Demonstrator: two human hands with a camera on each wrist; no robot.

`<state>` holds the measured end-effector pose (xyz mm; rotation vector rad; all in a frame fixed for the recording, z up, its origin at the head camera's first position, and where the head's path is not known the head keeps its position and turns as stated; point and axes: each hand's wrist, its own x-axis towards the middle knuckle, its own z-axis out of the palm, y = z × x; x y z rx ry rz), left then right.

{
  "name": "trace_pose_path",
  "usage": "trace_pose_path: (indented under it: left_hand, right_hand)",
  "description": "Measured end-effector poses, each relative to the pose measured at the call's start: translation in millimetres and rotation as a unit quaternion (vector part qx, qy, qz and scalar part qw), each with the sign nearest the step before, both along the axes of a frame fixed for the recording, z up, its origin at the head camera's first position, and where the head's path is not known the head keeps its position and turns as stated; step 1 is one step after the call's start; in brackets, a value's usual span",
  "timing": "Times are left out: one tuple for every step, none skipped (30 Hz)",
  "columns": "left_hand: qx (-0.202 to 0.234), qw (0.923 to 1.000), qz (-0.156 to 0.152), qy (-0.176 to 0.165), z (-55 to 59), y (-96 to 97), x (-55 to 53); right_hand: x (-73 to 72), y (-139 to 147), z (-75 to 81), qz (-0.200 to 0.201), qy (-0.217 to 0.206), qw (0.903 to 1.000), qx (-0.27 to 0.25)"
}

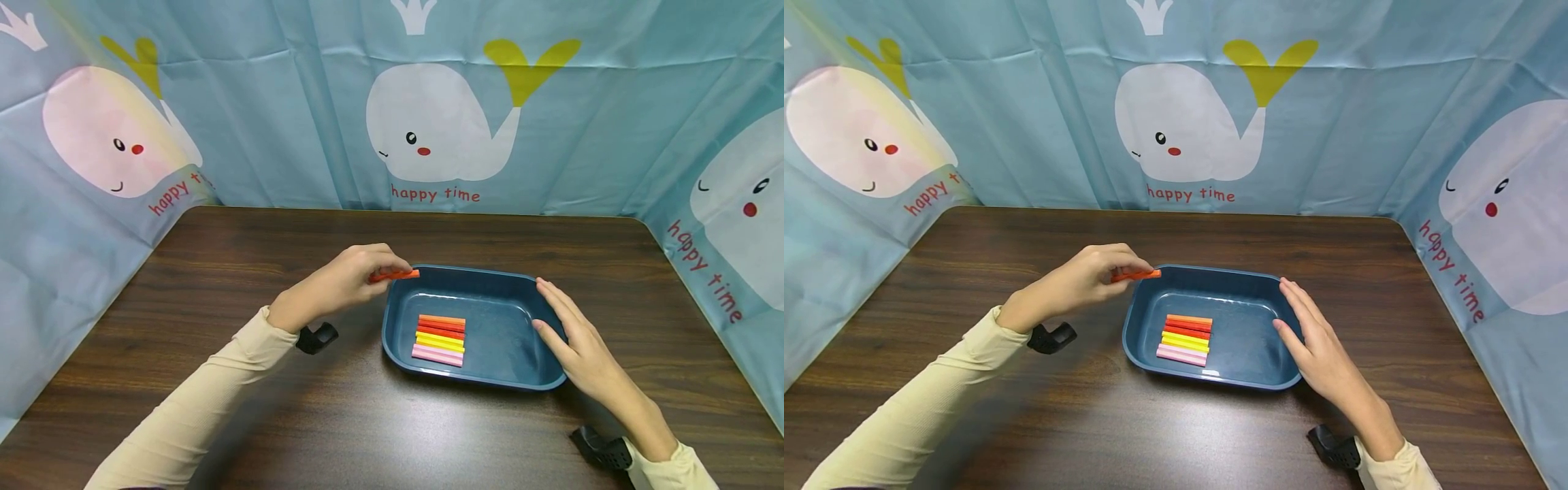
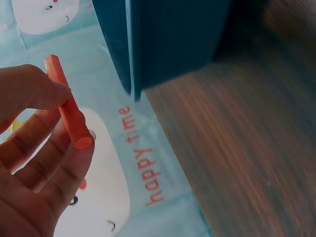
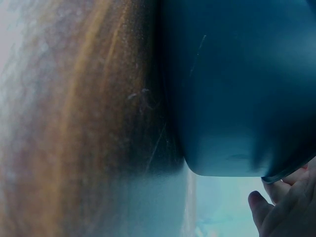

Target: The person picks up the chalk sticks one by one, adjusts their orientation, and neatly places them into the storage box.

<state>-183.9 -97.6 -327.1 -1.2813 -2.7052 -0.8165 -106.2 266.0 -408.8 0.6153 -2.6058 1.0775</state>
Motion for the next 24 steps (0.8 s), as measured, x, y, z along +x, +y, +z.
trace_pose_path:
  left_hand:
    - [-0.001,1.0000,-0.003,-0.001,-0.6,2.5,-0.1]
    - [-0.004,1.0000,-0.005,-0.002,-0.8,5.2,0.1]
    - [-0.007,0.9999,-0.008,-0.001,-1.2,7.6,0.0]
    - [-0.010,0.9999,-0.010,-0.001,-1.6,10.1,-0.1]
    - [-0.014,0.9998,-0.014,0.001,-2.0,12.6,-0.3]
    - [-0.015,0.9997,-0.017,0.001,-2.9,14.9,-0.6]
    - [-0.016,0.9996,-0.021,0.001,-3.9,17.2,-0.8]
    - [-0.019,0.9995,-0.025,0.001,-4.7,19.4,-0.8]
    - [-0.022,0.9993,-0.029,0.000,-5.8,21.3,-1.0]
    - [-0.024,0.9992,-0.032,-0.002,-7.3,23.2,-1.3]
    - [-0.027,0.9990,-0.036,-0.003,-8.7,25.1,-1.6]
    - [-0.029,0.9988,-0.039,-0.006,-9.8,27.0,-1.7]
    - [-0.031,0.9986,-0.041,-0.009,-10.7,28.8,-1.8]
    - [-0.034,0.9984,-0.043,-0.011,-11.6,30.4,-2.0]
    - [-0.035,0.9983,-0.045,-0.013,-12.5,31.9,-2.3]
    - [-0.035,0.9982,-0.046,-0.015,-13.2,33.4,-2.5]
    - [-0.036,0.9981,-0.047,-0.017,-13.6,34.6,-2.4]
    - [-0.035,0.9980,-0.048,-0.020,-14.2,35.6,-2.3]
    - [-0.035,0.9979,-0.049,-0.022,-15.0,36.4,-2.3]
    - [-0.035,0.9979,-0.050,-0.024,-15.9,37.3,-2.3]
    - [-0.034,0.9977,-0.052,-0.026,-16.7,38.1,-2.2]
    - [-0.035,0.9976,-0.053,-0.028,-17.7,39.0,-2.3]
    - [-0.036,0.9974,-0.054,-0.030,-18.7,39.8,-2.3]
    - [-0.037,0.9973,-0.055,-0.032,-19.9,40.8,-2.5]
  right_hand:
    - [0.1,0,0.2,0.000,-0.001,1.0000,0.000]
    - [0.2,0,0.4,0.000,-0.001,1.0000,0.001]
    - [0.2,0,0.5,-0.001,-0.002,1.0000,0.001]
    - [0.2,0,0.5,-0.001,-0.002,1.0000,0.001]
    - [0.1,0,0.4,-0.001,-0.002,1.0000,0.001]
    - [-0.1,0,0.3,-0.001,-0.001,1.0000,0.001]
    - [-0.2,0,0.2,-0.001,-0.001,1.0000,0.002]
    - [-0.2,0,0.1,-0.002,0.000,1.0000,0.002]
    - [-0.3,0,0.0,-0.002,0.000,1.0000,0.002]
    - [-0.3,0,-0.3,-0.002,0.000,1.0000,0.002]
    - [-0.3,0,-0.5,-0.001,0.000,1.0000,0.002]
    - [-0.3,0,-0.6,-0.001,0.000,1.0000,0.002]
    - [-0.3,0,-0.7,-0.001,0.000,1.0000,0.002]
    - [-0.5,0,-0.8,0.000,0.000,1.0000,0.002]
    - [-0.6,0,-0.9,0.001,0.000,1.0000,0.001]
    - [-0.9,0,-1.0,0.001,0.001,1.0000,0.001]
    - [-1.1,1,-1.1,0.002,0.002,1.0000,0.001]
    - [-1.3,1,-1.2,0.002,0.003,1.0000,0.000]
    - [-1.5,1,-1.3,0.002,0.004,1.0000,0.000]
    - [-1.7,1,-1.4,0.002,0.005,1.0000,0.000]
    - [-1.9,1,-1.5,0.002,0.006,1.0000,0.000]
    - [-2.0,1,-1.6,0.002,0.006,1.0000,0.001]
    - [-2.0,1,-1.7,0.002,0.006,1.0000,0.001]
    - [-2.1,1,-1.9,0.002,0.006,1.0000,0.001]
